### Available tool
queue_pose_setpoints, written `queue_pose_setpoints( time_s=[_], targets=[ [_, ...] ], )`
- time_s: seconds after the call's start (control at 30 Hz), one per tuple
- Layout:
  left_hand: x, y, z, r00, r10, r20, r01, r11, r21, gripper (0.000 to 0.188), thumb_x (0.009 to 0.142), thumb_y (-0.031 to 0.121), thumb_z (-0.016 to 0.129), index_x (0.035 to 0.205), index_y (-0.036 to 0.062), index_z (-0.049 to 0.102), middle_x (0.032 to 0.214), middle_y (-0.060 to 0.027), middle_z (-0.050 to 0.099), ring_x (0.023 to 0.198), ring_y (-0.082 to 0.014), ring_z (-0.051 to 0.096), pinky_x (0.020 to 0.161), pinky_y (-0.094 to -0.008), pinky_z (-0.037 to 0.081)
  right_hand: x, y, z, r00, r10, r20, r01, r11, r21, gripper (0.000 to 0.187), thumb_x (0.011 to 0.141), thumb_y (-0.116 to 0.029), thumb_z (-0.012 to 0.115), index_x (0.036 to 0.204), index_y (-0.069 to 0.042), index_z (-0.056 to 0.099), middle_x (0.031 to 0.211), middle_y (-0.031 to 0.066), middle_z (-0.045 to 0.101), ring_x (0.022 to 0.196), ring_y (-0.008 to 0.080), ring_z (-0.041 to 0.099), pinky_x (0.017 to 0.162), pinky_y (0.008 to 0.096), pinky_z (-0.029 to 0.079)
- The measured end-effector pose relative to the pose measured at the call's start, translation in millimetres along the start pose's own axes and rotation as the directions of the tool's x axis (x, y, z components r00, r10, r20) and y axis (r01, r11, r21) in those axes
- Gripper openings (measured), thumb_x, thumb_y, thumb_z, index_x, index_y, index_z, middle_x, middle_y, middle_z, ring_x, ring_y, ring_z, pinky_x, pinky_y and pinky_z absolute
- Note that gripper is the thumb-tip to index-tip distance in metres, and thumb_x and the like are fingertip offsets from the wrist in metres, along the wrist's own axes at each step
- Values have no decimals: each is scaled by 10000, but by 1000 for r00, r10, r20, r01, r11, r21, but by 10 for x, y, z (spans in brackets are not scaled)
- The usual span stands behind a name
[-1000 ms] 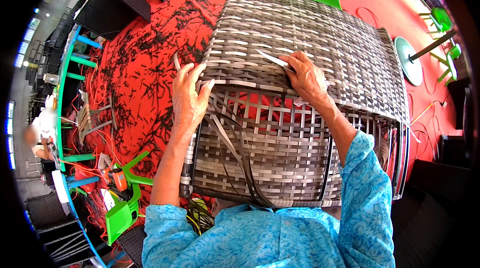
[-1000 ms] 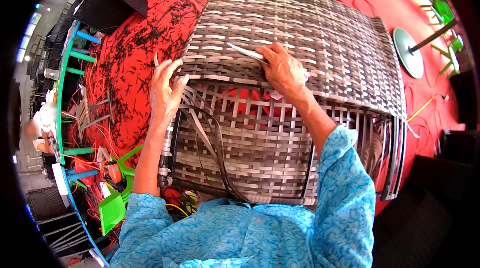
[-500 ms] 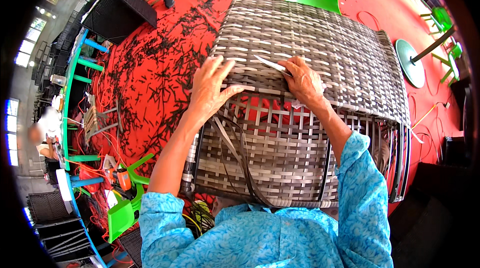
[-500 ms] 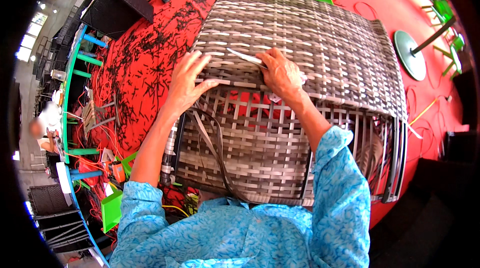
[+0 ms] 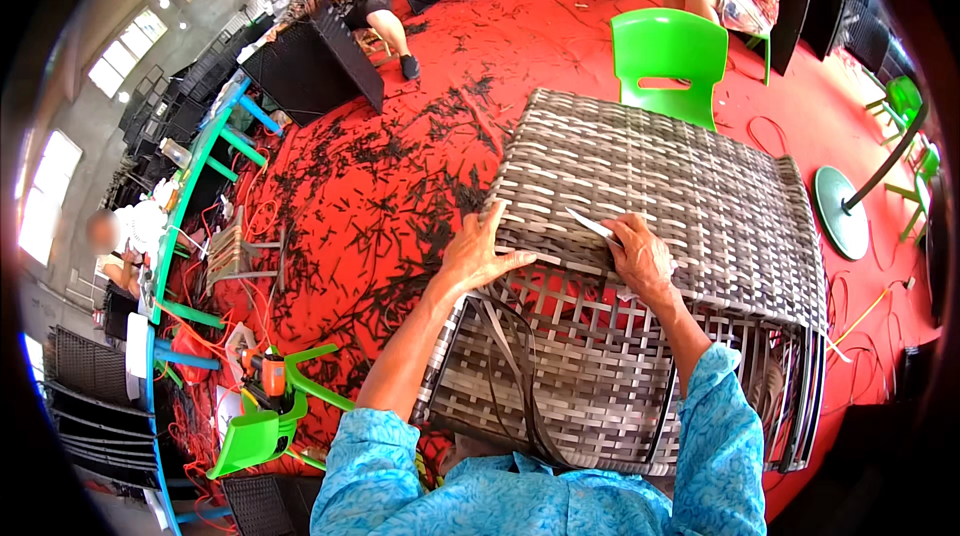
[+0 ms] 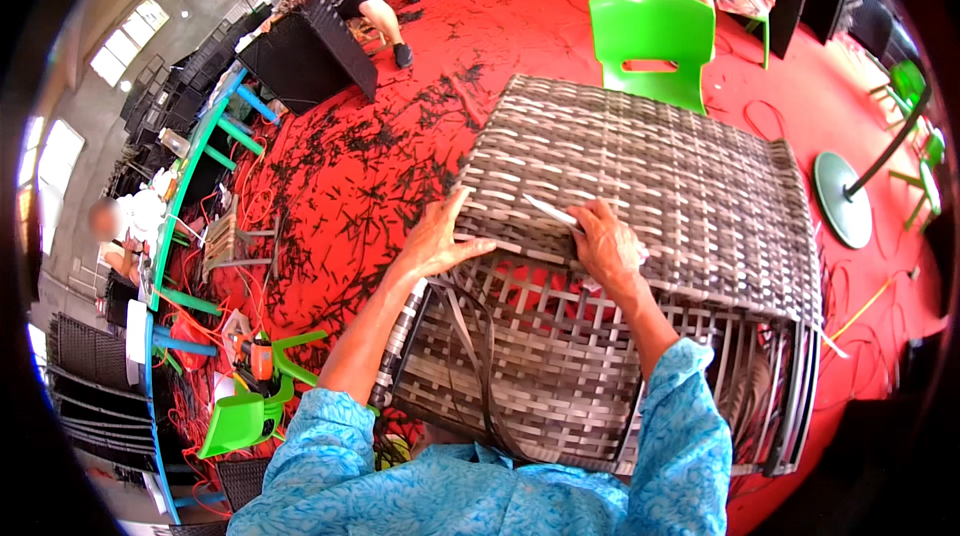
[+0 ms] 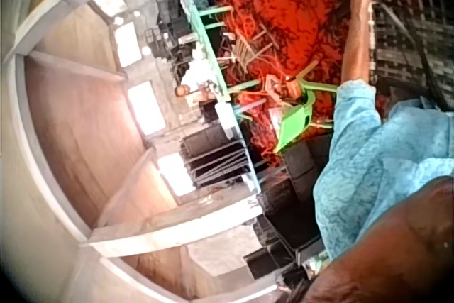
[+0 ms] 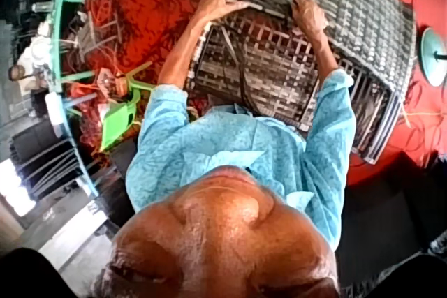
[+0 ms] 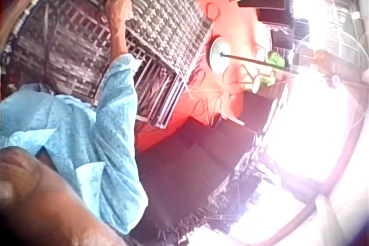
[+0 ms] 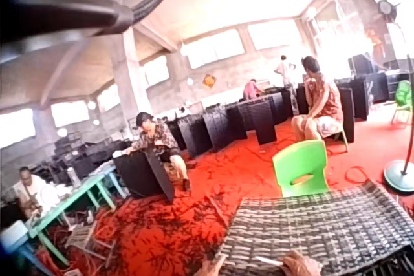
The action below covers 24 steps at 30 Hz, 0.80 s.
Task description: The person weaves wicker furniture by threading synthetic strips through the frame using a tool, tucking the ends, and turning the frame to weave strips across the panel by hand.
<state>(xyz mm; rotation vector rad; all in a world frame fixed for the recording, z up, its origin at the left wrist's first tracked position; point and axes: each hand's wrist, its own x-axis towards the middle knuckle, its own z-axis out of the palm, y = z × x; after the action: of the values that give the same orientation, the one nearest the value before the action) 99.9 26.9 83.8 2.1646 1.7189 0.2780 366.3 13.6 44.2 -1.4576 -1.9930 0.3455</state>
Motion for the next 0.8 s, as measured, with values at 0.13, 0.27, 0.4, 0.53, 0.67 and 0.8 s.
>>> queue_pose_setpoints(
  time_s=[0.13,0.27,0.4,0.53,0.67,0.8],
  targets=[
    [-8,-169,180,999,10,-51,-17,991,-134,914,669,597,647,1348,92,303,1164,-271,426,1068,-416,468,866,-443,417,47,87,72,999,-5,53,5,1000,-6,283,771,-84,593,1050,-128,578,992,90,548,852,306,576,686,399,479],
    [141,-228,98,991,33,-131,-55,984,-171,727,743,370,685,1288,-4,381,1223,-216,474,1145,-324,452,951,-386,363,247,109,156,997,-70,-12,71,997,20,299,764,-60,592,1057,-108,563,1017,101,546,854,321,573,689,397,481],
    [460,-477,240,968,-232,-90,193,928,-318,945,672,544,678,1312,-45,306,1217,-267,450,1152,-303,446,960,-356,353,218,250,349,1000,-22,-22,22,1000,5,310,731,-78,619,1032,-136,573,972,54,550,807,291,589,671,393,494],
    [542,-675,375,957,-239,164,289,736,-613,1055,653,616,658,1341,-57,225,1261,-252,429,1181,-297,424,985,-385,328,205,219,403,999,-19,41,21,999,-45,291,769,-63,600,1052,-122,570,984,55,553,816,247,592,675,346,490],
    [593,-851,403,926,-211,312,375,581,-722,1028,661,473,736,1367,-27,181,1244,-193,470,1153,-247,458,973,-356,340,196,175,460,997,-72,1,72,996,-57,270,772,-87,613,1038,-126,591,977,51,557,768,240,603,654,331,495],
    [611,-862,445,941,-182,285,330,671,-663,1081,638,584,694,1359,-43,187,1257,-218,453,1163,-269,450,977,-365,335,119,168,476,999,-15,33,17,999,-49,267,773,-136,637,1036,-114,593,978,57,562,768,223,609,658,331,496]
  ],
)
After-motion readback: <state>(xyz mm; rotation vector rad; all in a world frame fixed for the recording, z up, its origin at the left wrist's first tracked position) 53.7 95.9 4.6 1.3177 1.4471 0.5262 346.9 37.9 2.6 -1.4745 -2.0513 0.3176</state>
